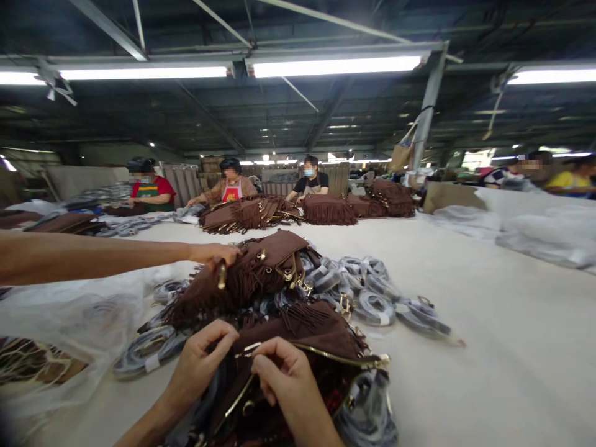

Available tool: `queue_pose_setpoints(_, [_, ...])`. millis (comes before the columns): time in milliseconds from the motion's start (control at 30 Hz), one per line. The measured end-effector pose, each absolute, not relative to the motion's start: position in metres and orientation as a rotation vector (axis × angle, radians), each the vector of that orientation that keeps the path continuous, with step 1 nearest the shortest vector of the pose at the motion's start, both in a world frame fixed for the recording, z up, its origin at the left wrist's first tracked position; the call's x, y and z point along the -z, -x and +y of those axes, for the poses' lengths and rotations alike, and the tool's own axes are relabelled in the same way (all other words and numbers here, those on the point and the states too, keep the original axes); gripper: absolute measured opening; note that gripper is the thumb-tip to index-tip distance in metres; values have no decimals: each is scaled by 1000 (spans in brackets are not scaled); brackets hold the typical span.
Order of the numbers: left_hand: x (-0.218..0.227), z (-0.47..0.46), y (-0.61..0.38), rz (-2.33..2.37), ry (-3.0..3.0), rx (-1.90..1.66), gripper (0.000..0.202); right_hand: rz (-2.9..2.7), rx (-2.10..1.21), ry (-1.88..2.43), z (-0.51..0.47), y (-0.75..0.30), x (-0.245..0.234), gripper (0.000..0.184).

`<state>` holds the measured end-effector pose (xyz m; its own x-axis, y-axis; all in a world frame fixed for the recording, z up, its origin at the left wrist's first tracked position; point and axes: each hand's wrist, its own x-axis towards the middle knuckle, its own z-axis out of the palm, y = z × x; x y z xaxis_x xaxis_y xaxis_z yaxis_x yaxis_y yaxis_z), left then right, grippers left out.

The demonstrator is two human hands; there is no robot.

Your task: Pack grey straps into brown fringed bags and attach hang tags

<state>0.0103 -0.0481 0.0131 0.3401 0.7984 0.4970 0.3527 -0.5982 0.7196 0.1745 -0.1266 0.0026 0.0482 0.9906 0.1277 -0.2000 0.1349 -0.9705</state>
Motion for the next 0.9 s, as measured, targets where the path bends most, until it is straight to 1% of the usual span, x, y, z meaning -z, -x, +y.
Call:
queue_pose_setpoints(100, [-16,-57,-12,838,-2234,-1203,25,-959,-1309,856,-129,-176,-3,35])
queue_pose_setpoints(200, [-14,-64,-16,742,-2334,-1101,24,-1014,-1316,905,-130,-173,-4,39])
queue_pose_setpoints(300, [-10,-64,-16,776,-2358,-1035,25,-1077,-1282,973,-131,-179,-9,41])
queue_pose_setpoints(367, [-7,-63,-16,805,-2367,-1022,26,-1169,-1245,1017,-134,-189,-14,38])
queue_pose_setpoints(500, [-6,-62,-15,826,-2413,-1004,25,-1423,-1191,1262,-146,-205,-17,21])
queue_pose_setpoints(567, [-6,-62,-15,818,-2429,-1008,24,-1597,-1037,1459,-155,-204,-13,19])
queue_pose_setpoints(667, [-5,-62,-15,810,-2447,-1021,24,-1853,-577,1709,-166,-192,4,14])
queue_pose_setpoints(733, [-4,-62,-15,822,-2457,-1030,24,-1908,-359,1810,-169,-181,22,13])
queue_pose_setpoints(900, [4,-63,-16,860,-2470,-1047,23,-1888,-143,1867,-158,-161,68,14])
